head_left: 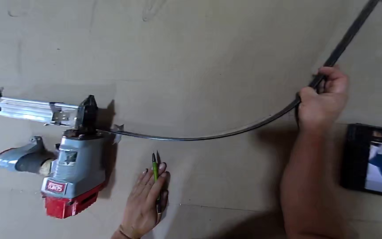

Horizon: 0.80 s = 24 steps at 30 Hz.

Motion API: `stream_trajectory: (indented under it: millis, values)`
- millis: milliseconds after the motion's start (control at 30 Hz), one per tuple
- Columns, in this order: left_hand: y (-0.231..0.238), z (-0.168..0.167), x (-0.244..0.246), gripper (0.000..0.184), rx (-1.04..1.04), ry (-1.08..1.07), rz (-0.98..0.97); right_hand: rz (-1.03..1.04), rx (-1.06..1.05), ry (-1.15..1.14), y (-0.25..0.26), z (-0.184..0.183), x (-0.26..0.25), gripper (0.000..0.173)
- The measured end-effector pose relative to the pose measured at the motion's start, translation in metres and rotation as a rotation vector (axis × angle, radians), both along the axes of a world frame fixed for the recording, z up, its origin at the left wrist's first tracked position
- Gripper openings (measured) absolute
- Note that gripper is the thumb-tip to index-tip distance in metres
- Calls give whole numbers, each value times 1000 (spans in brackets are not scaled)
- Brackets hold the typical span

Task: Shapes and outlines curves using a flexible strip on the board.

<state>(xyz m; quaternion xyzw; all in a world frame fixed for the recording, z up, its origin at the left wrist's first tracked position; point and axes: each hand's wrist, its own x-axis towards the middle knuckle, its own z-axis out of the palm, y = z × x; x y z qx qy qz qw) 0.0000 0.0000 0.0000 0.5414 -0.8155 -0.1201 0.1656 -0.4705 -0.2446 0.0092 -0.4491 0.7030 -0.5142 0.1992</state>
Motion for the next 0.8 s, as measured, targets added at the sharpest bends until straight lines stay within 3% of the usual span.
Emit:
stream_trajectory:
  millis: [167, 267, 400, 800]
  values:
    - [1, 0, 2, 53, -22, 7, -10, 42, -117, -121, 1, 3, 5, 62]
    - [0, 2, 2, 54, -24, -1, -9, 99, 64, -157, 6, 31, 15, 64]
    - [0, 2, 3, 54, -21, 5, -13, 162, -68, -101, 3, 6, 7, 62]
    - [2, 5, 5, 51, -14, 8, -2, 173, 47, -46, 7, -1, 0, 65]
